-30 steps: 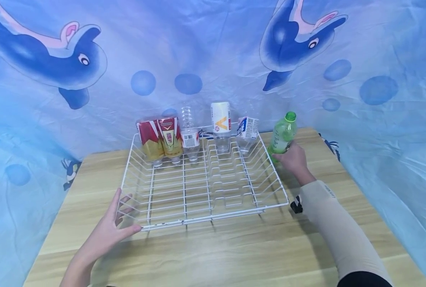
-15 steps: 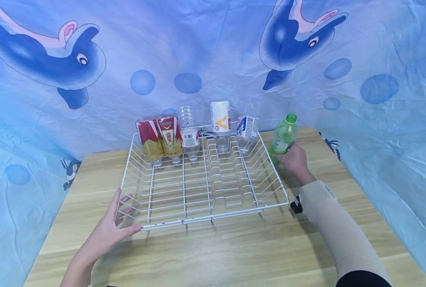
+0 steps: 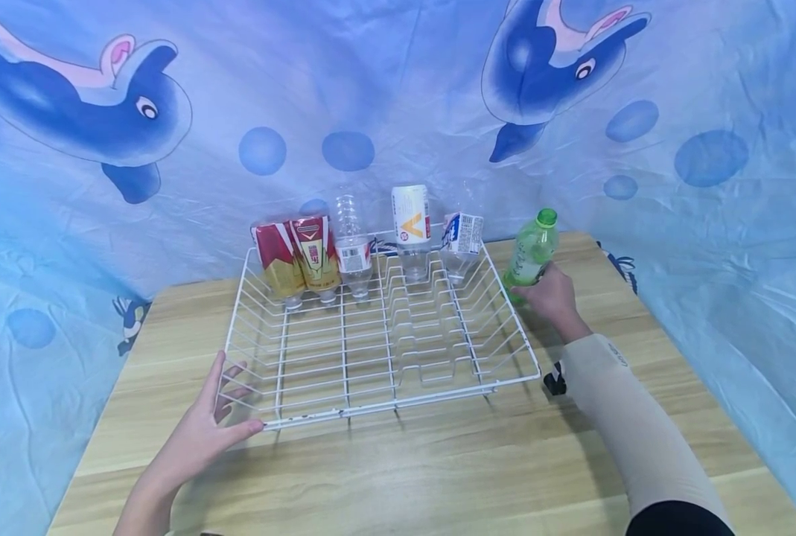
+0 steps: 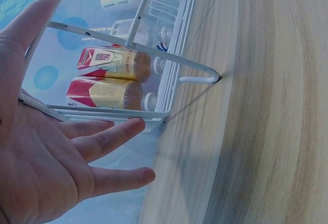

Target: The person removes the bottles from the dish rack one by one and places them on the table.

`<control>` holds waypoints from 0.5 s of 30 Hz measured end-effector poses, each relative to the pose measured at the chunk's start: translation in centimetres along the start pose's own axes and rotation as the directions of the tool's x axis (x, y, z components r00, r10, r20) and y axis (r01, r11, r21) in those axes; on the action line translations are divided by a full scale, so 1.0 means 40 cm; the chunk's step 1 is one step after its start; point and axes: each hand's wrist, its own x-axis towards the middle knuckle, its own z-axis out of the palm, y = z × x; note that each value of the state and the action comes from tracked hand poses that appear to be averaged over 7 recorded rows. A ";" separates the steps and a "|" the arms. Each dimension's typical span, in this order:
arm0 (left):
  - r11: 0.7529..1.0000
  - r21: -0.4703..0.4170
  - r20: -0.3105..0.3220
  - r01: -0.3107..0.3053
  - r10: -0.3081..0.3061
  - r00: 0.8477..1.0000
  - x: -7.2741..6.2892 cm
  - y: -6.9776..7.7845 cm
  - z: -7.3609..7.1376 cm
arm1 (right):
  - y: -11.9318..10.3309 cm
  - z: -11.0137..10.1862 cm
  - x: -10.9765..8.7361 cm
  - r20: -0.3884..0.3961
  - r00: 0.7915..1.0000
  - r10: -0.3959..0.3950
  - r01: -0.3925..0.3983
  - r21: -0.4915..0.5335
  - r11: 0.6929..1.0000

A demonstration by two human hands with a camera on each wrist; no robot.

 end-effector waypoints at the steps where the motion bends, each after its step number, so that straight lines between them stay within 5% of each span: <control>1: 1.000 0.000 0.001 0.002 -0.002 1.000 0.000 0.000 0.000 | 0.002 0.000 0.001 0.002 1.000 0.002 -0.002 -0.001 1.000; 15: 0.999 0.013 0.015 0.040 -0.040 0.999 0.005 0.005 -0.004 | 0.019 0.009 0.018 -0.001 1.000 0.002 -0.002 -0.003 1.000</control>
